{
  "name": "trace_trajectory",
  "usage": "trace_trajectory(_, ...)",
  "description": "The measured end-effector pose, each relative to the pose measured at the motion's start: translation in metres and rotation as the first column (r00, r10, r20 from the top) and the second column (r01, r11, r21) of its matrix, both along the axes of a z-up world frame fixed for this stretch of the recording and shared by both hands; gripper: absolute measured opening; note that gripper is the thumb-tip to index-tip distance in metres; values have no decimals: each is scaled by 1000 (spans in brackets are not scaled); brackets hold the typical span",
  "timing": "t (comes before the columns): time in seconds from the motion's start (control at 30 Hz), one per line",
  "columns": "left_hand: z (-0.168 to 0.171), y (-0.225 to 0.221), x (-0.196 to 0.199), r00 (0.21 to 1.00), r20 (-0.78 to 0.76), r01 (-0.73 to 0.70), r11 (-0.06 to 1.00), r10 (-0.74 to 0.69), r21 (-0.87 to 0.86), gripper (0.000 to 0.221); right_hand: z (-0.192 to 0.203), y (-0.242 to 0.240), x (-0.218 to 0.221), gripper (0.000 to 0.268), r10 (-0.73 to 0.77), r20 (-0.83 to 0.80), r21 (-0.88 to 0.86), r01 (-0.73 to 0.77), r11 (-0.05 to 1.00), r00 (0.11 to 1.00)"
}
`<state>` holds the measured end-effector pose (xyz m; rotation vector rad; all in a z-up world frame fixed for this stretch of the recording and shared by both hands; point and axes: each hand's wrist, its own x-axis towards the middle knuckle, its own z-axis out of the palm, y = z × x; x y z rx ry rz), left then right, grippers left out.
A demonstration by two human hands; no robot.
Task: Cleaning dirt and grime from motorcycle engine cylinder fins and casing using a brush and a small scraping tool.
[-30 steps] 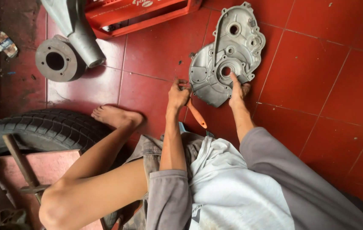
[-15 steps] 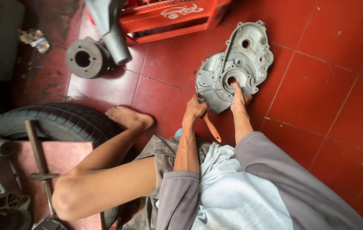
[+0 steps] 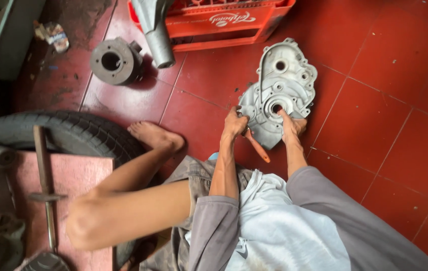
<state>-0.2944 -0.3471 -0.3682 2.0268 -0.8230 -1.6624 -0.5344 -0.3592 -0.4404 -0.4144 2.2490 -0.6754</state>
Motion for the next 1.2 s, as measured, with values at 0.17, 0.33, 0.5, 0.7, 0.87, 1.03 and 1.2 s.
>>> trace_trajectory(0.17, 95, -20, -13, 984, -163, -63, 998, 67, 28, 83, 100, -1, 18, 93, 125, -74, 13, -125, 992, 989)
trace_trajectory(0.33, 60, -21, -19, 715, -559, -369, 906, 420, 209, 102, 126, 6, 8, 113, 320, -254, 102, -304, 947, 913)
trace_trajectory(0.5, 8, -14, -3, 406, -671, -594, 737, 620, 322, 48, 163, 0, 3, 76, 481, -290, -101, -526, 844, 827)
trace_trajectory(0.7, 134, 5, 31, 553, -690, -604, 795, 467, 54, 76, 241, -17, 49, 82, 632, -116, -284, -635, 718, 766)
trace_trajectory(0.87, 242, -2, 76, 608, -763, -531, 827, 220, -184, 67, 318, -42, 55, 64, 704, -73, -453, -652, 608, 707)
trace_trajectory(1.03, 338, 31, 130, 632, -765, -564, 752, 126, -342, 62, 430, -63, 106, 46, 845, 27, -517, -716, 469, 534)
trace_trajectory(1.2, 421, 129, 163, 679, -721, -660, 546, 137, -517, 76, 483, -60, 174, 43, 989, 7, -531, -837, 129, 148)
